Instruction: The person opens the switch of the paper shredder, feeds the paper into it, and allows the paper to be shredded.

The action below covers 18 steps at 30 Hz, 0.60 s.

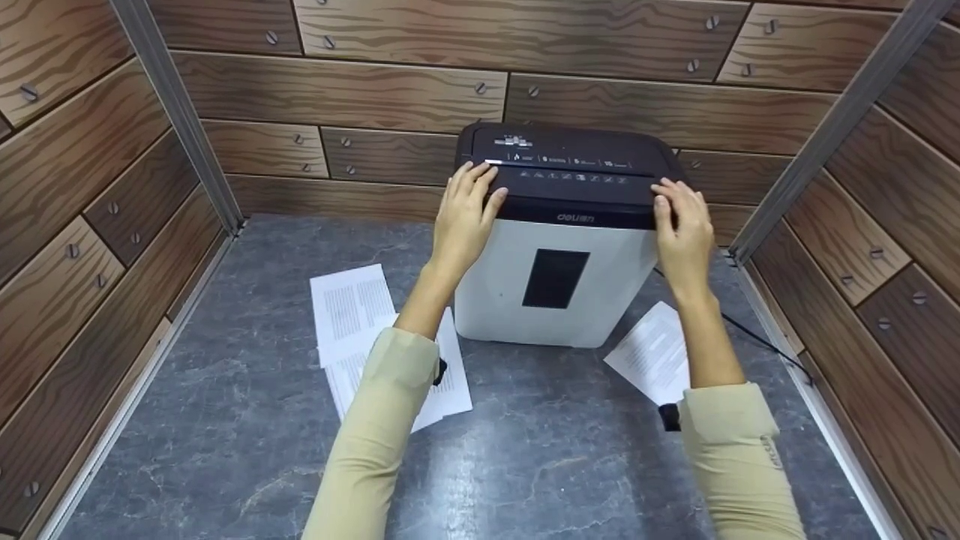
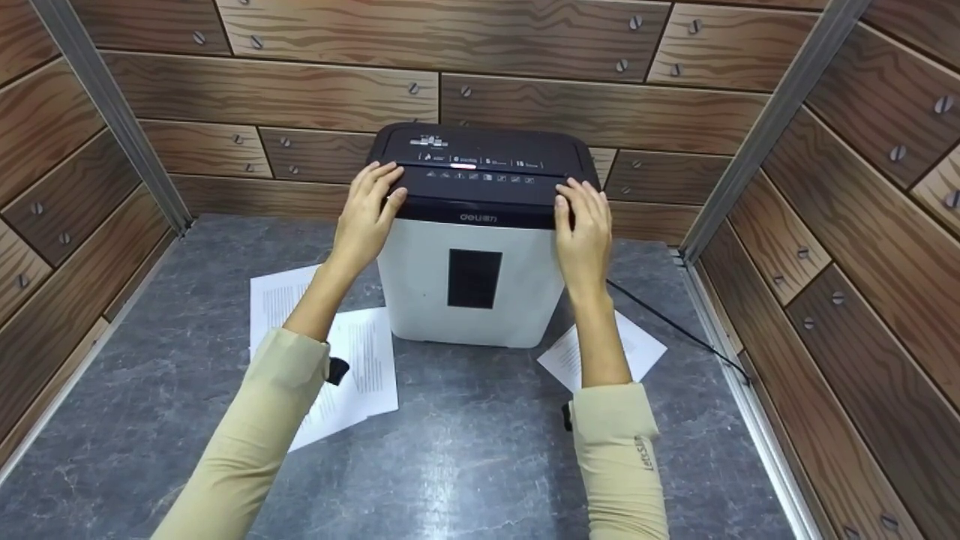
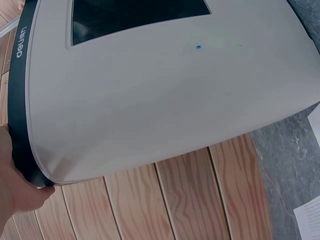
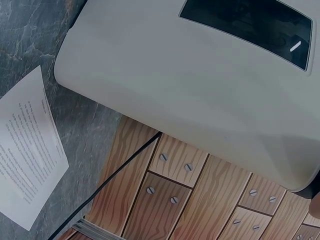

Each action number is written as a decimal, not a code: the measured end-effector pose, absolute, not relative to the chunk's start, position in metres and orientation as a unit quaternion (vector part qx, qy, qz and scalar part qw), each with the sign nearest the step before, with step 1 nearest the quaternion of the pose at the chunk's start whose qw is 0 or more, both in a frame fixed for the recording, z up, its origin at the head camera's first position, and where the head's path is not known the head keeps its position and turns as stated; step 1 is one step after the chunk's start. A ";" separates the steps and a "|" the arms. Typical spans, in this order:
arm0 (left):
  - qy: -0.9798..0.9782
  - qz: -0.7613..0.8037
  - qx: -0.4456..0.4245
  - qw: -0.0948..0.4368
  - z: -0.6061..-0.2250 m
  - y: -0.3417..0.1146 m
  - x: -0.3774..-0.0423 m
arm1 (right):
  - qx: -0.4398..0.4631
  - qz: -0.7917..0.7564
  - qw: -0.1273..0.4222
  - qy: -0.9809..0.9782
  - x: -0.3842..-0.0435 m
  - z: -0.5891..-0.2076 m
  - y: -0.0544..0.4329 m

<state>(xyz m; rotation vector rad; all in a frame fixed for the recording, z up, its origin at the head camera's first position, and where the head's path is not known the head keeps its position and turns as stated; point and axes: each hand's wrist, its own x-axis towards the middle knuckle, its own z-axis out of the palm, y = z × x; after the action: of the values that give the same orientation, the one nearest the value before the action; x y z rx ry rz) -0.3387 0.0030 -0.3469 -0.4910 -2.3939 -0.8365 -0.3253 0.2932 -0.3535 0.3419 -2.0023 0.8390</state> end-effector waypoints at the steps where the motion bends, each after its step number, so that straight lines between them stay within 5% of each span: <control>1: -0.891 -0.311 -0.183 0.276 -0.347 0.003 -0.339 | 0.139 0.338 0.453 -0.813 -0.325 -0.353 0.293; 18: -0.890 -0.309 -0.185 0.280 -0.347 0.003 -0.340 | 0.142 0.328 0.442 -0.823 -0.323 -0.353 0.294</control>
<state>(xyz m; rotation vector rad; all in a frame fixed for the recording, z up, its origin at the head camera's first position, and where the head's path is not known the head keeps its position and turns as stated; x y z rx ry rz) -0.3397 0.0028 -0.3472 -0.4951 -2.3856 -0.8283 -0.3231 0.2942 -0.3530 0.3513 -2.0412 0.8132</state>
